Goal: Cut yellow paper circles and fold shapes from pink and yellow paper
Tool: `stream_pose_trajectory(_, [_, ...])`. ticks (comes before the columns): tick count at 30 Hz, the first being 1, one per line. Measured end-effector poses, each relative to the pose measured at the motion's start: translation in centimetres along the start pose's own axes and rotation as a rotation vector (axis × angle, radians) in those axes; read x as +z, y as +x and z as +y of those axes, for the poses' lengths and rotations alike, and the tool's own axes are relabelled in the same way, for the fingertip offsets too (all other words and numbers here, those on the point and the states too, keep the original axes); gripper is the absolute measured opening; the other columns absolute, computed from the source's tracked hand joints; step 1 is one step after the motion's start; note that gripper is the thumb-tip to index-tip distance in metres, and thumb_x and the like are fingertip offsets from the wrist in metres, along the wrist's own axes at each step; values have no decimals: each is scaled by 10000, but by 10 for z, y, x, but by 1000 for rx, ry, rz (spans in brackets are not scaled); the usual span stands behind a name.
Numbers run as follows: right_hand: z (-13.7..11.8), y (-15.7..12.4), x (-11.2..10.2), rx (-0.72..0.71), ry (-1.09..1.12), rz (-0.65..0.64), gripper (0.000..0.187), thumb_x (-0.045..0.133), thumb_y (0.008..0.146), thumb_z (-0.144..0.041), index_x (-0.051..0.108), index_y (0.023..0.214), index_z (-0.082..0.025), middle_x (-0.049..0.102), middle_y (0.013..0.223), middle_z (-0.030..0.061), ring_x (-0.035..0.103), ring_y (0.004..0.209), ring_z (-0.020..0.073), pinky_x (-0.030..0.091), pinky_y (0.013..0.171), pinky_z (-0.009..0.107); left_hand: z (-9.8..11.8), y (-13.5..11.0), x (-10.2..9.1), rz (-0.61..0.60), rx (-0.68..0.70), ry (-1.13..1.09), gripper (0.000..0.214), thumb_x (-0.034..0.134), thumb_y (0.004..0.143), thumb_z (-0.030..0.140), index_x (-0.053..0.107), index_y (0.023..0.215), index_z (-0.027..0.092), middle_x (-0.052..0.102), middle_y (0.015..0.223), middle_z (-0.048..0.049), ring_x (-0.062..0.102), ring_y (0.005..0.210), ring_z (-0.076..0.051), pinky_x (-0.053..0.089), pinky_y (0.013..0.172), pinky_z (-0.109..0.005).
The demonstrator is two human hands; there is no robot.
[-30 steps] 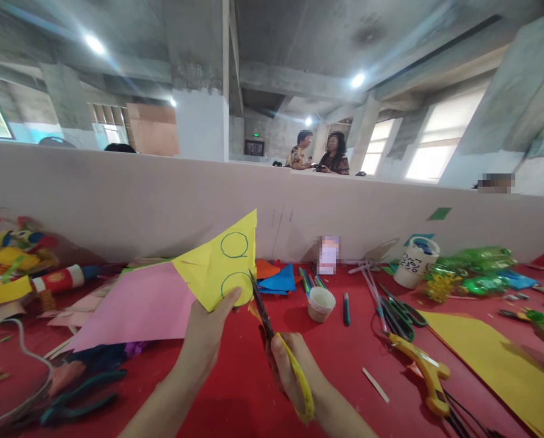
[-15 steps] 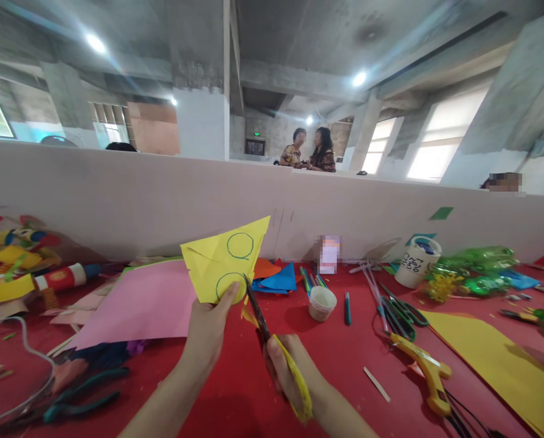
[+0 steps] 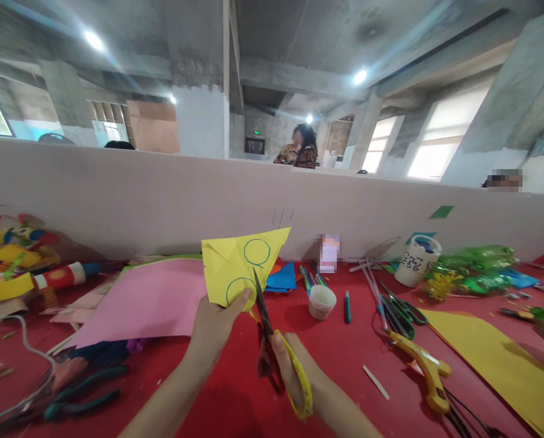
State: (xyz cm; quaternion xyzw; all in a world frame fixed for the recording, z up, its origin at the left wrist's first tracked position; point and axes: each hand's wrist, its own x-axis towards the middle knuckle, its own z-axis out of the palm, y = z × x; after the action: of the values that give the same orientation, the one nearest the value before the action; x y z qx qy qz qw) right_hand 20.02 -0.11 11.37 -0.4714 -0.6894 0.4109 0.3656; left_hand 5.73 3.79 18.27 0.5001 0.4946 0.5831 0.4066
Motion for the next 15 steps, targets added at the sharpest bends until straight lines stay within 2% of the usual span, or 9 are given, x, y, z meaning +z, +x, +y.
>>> stream_pose_trajectory(7, [-2, -1, 4, -11, 21, 68, 732, 32, 771, -743, 447, 594, -167, 413, 425, -17, 402, 375, 82, 281, 379, 193, 1, -1, 0, -23, 29, -40, 317, 712, 620, 299, 682, 898, 150, 716, 923, -81, 654, 868, -252, 526, 738, -326])
stream_pose_trajectory(15, [-4, -1, 6, -58, -12, 114, 704, 31, 743, -771, 389, 586, -185, 339, 425, -31, 302, 376, 73, 196, 354, 211, 6, -4, 1, -30, -9, -100, 365, 721, 624, 326, 670, 933, 139, 709, 949, -92, 653, 873, -244, 529, 744, -320])
